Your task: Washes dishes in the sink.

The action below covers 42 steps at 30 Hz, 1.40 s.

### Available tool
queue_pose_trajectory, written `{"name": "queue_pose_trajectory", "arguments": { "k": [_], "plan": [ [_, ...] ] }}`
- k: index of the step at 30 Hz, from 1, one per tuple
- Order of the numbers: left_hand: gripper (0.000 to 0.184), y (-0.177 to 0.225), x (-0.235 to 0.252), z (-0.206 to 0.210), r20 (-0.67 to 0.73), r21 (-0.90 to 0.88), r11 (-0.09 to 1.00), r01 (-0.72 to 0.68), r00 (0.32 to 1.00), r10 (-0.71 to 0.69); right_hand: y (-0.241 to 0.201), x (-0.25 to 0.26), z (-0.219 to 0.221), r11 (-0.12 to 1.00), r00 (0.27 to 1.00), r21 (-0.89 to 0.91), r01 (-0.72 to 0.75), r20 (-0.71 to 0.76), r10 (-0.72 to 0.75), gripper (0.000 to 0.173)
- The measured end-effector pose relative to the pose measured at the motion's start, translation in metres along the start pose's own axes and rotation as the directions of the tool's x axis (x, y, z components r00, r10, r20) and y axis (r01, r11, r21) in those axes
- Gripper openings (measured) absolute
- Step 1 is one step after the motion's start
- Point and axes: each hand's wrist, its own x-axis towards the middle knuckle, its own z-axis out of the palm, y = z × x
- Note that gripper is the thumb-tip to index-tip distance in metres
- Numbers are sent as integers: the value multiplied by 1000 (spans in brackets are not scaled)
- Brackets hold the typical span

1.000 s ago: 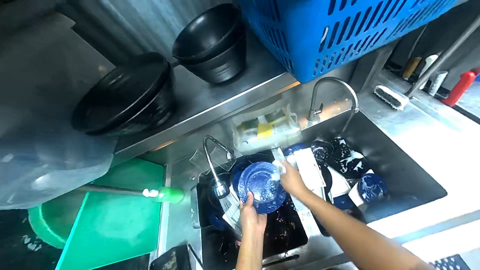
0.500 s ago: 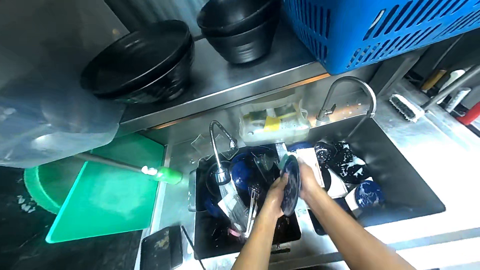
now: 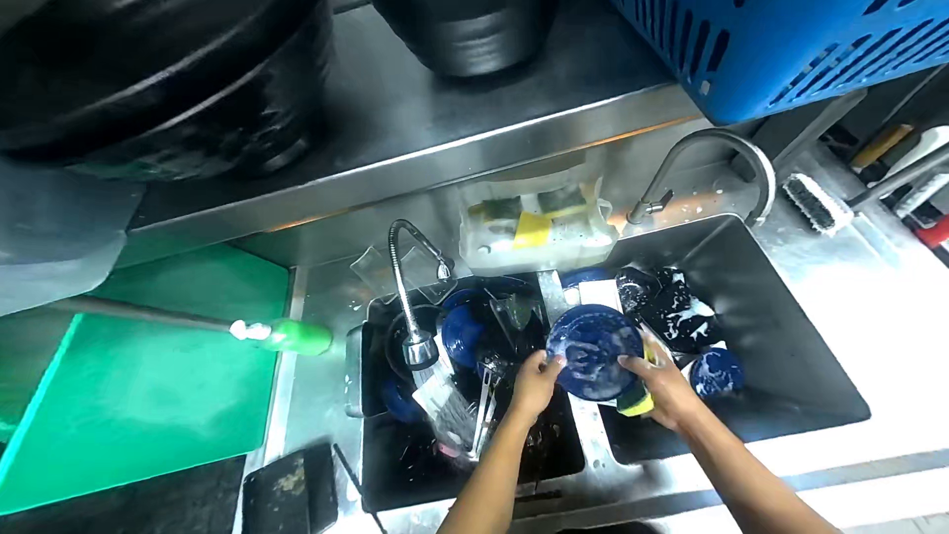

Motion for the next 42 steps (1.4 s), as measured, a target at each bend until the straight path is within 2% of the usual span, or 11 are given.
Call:
{"name": "queue_pose_trajectory", "arguments": {
  "k": [2,4,9,12,16,21,26,33,37,39,42],
  "plan": [
    [35,4,0,1,7,-15,999,-31,999,31,12,9,-26,992,991,101,-78,-97,88,54],
    [32,1,10,-15,-194,78,996,-36,980,51,28,22,-53,960,955,262,-97,-248,164,50],
    [49,-40,35,-71,-617,227,914,336,776,-132,76,49,-109,712,786,700,54,-470,402,23],
    [65,-47,46,-72,-595,124,916,381,768,-239,95,63,-124,561,708,789,250,-544,451,27],
    [64,-54,60,-59,-572,-307,917,256,720,-392,108,75,-133,514,635,770,379,-620,461,36],
    [62,-47,57,-56,-403,-548,820,165,806,-433,101,73,-136,539,708,798,269,-543,451,45],
    [50,-56,24,-70,-437,-642,767,2,821,-368,88,62,-129,586,781,799,135,-450,433,45],
    [45,-65,-88,-127,-418,-801,554,-226,874,-247,37,34,-56,814,942,576,-69,-232,244,41],
    [42,-74,-124,-131,-354,-894,333,-301,928,-113,20,-6,63,989,995,-117,-88,39,93,39],
    [41,-77,-132,-126,-345,-914,257,-315,935,-81,22,-37,120,826,966,-552,117,257,35,52],
    [41,-77,-139,-125,-342,-924,220,-313,934,-106,43,-72,175,500,830,-721,480,557,8,55]
  ]
}}
